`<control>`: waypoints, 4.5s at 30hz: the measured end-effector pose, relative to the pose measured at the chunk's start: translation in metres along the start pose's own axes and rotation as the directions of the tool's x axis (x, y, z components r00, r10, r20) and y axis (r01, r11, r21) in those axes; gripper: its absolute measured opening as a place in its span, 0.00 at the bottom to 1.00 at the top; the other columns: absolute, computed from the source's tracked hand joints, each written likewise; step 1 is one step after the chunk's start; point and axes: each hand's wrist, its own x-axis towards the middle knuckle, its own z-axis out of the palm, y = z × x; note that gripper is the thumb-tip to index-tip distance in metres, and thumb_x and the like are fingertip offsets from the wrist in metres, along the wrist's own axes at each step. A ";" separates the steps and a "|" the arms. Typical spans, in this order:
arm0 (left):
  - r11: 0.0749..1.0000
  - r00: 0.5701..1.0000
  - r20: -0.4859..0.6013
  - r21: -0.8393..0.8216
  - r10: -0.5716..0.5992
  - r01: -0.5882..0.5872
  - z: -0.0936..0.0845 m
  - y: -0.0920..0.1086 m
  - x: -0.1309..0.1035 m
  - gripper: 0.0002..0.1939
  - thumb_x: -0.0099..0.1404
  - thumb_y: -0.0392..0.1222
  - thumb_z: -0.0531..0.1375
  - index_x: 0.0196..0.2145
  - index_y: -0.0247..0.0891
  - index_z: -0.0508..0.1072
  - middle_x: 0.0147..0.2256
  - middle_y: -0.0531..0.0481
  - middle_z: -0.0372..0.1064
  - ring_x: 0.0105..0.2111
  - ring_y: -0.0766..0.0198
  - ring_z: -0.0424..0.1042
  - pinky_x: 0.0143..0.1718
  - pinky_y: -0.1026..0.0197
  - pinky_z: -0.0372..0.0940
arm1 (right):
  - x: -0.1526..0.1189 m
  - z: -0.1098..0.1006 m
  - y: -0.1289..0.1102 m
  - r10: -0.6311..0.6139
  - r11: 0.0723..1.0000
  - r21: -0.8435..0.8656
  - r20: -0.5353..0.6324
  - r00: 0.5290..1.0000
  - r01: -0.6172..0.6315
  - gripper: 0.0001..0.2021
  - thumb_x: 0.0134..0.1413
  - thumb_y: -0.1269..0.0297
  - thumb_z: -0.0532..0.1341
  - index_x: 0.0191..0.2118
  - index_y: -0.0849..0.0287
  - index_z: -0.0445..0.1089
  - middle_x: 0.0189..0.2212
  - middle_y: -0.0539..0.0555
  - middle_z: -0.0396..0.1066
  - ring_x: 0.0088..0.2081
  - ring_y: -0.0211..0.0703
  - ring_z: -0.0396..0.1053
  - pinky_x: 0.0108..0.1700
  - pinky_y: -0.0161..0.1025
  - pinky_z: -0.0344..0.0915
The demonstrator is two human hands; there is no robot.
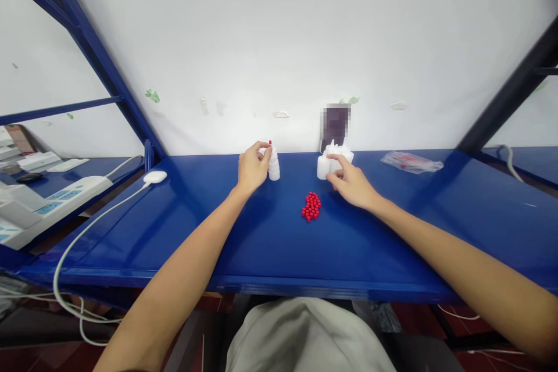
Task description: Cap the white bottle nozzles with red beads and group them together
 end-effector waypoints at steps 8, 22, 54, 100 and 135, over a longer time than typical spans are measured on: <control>1.000 1.000 -0.003 0.028 0.003 -0.003 0.002 -0.001 -0.001 0.16 0.67 0.50 0.54 0.43 0.39 0.75 0.18 0.55 0.66 0.21 0.66 0.64 0.28 0.65 0.57 | -0.001 0.002 0.000 0.009 0.986 0.164 -0.016 1.000 -0.006 0.19 0.57 0.56 0.54 0.53 0.56 0.60 0.17 0.43 0.63 0.20 0.41 0.62 0.28 0.38 0.59; 0.788 0.629 0.614 0.018 0.477 -0.615 0.025 0.029 -0.041 0.13 0.68 0.37 0.51 0.45 0.40 0.74 0.37 0.48 0.71 0.36 0.62 0.70 0.38 0.62 0.62 | -0.001 0.002 -0.004 -0.125 0.988 0.072 -0.137 0.983 0.136 0.12 0.53 0.56 0.60 0.39 0.57 0.66 0.36 0.53 0.69 0.34 0.43 0.67 0.37 0.40 0.63; 0.878 0.853 0.244 -0.260 0.462 -0.402 0.031 0.044 -0.050 0.11 0.69 0.45 0.55 0.43 0.37 0.73 0.29 0.52 0.67 0.26 0.69 0.63 0.31 0.65 0.61 | -0.016 0.000 -0.022 -0.236 0.972 0.025 0.065 0.969 0.235 0.10 0.62 0.58 0.52 0.43 0.56 0.65 0.28 0.49 0.68 0.30 0.43 0.65 0.36 0.39 0.58; 0.854 0.742 0.646 0.271 0.180 -0.443 -0.039 0.005 -0.020 0.05 0.58 0.42 0.56 0.31 0.39 0.68 0.24 0.54 0.67 0.21 0.66 0.61 0.26 0.63 0.50 | -0.017 0.000 -0.025 -0.198 0.975 0.087 -0.079 0.977 0.205 0.18 0.52 0.46 0.63 0.28 0.58 0.69 0.24 0.49 0.69 0.26 0.38 0.63 0.32 0.36 0.58; 0.831 0.728 0.469 -0.024 0.500 -0.556 -0.002 0.029 -0.057 0.16 0.70 0.41 0.53 0.54 0.41 0.68 0.36 0.49 0.69 0.31 0.67 0.67 0.33 0.65 0.62 | -0.009 -0.001 -0.015 -0.243 0.970 0.071 0.209 0.947 0.233 0.12 0.60 0.56 0.58 0.41 0.56 0.74 0.32 0.52 0.75 0.32 0.43 0.70 0.37 0.39 0.64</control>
